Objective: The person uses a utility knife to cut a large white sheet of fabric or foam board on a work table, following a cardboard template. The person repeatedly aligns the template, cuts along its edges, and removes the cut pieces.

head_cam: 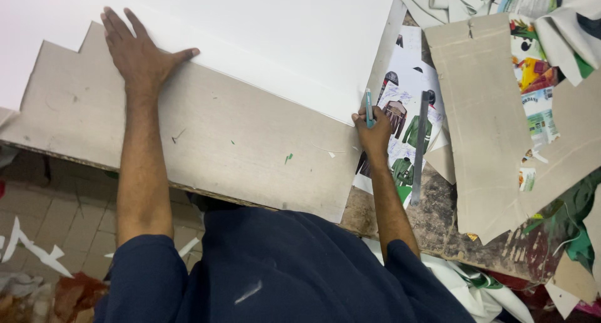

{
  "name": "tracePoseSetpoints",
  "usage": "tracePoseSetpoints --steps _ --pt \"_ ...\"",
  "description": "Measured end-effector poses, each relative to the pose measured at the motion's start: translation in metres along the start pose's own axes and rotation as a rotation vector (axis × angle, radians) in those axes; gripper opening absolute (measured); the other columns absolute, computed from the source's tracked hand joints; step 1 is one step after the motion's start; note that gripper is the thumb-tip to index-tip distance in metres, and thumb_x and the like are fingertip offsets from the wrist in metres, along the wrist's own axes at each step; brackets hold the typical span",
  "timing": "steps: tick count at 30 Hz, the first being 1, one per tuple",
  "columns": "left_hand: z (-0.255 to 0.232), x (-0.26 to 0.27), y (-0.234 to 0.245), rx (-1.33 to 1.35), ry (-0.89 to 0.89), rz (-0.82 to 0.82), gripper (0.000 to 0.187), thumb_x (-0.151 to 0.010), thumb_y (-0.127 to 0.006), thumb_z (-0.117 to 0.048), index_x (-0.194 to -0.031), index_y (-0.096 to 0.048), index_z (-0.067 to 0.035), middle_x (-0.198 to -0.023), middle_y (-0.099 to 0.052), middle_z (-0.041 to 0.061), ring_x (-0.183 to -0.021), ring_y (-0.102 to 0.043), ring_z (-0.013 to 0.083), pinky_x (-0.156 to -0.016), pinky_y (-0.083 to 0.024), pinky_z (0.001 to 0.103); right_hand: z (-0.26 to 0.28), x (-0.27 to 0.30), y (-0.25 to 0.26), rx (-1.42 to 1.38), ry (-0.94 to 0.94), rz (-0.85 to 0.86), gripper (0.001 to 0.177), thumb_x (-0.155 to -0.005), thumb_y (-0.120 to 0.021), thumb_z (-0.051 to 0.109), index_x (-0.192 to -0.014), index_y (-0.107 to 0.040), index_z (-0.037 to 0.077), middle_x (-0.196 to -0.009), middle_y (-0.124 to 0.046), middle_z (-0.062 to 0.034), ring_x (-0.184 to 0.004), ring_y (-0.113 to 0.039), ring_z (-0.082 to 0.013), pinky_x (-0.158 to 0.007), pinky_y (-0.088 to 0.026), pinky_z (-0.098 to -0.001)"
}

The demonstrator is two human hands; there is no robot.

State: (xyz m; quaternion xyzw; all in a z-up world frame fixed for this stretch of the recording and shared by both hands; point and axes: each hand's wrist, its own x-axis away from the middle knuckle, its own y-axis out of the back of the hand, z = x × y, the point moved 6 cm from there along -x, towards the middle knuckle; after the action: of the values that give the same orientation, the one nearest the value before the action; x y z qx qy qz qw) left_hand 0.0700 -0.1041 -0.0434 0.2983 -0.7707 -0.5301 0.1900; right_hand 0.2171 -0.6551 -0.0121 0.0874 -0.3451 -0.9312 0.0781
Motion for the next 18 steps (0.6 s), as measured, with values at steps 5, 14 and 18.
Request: tracePoseSetpoints --steps 5,14,18 --pt "0.003 -0.004 -0.007 -0.016 0.067 0.025 0.156 -0.066 -0.059 -0.104 -0.169 -0.009 0.003 -0.172 -0.001 0.036 -0.162 -0.001 0.0483 -0.133 -0.011 0.059 0.008 -0.002 0.005 0.050 0.047 0.043 0.022 -0.087 -0.081 0.018 -0.097 -0.069 0.002 -0.077 -0.066 -0.0069 -0.072 -0.060 -0.0157 -0.068 -0.049 -0.0319" --pt "0.012 -0.009 -0.018 0.025 0.149 -0.034 0.158 -0.058 -0.070 -0.098 -0.168 -0.007 -0.004 -0.172 0.002 0.030 -0.160 0.003 0.0424 -0.130 -0.009 0.059 0.122 -0.037 0.063 0.223 0.343 0.104 0.021 -0.108 -0.055 0.008 -0.122 -0.065 -0.004 -0.100 -0.068 -0.0137 -0.071 -0.067 -0.0183 -0.061 -0.053 -0.0356" --pt "0.006 -0.012 -0.019 0.027 0.158 -0.034 0.160 -0.055 -0.069 -0.100 -0.166 -0.008 -0.002 -0.170 0.002 0.030 -0.159 0.003 0.0403 -0.130 -0.008 0.057 0.211 -0.059 -0.025 0.304 0.671 0.397 0.022 -0.103 -0.064 0.009 -0.122 -0.066 -0.003 -0.100 -0.068 -0.0168 -0.074 -0.070 -0.0253 -0.064 -0.056 -0.0392"
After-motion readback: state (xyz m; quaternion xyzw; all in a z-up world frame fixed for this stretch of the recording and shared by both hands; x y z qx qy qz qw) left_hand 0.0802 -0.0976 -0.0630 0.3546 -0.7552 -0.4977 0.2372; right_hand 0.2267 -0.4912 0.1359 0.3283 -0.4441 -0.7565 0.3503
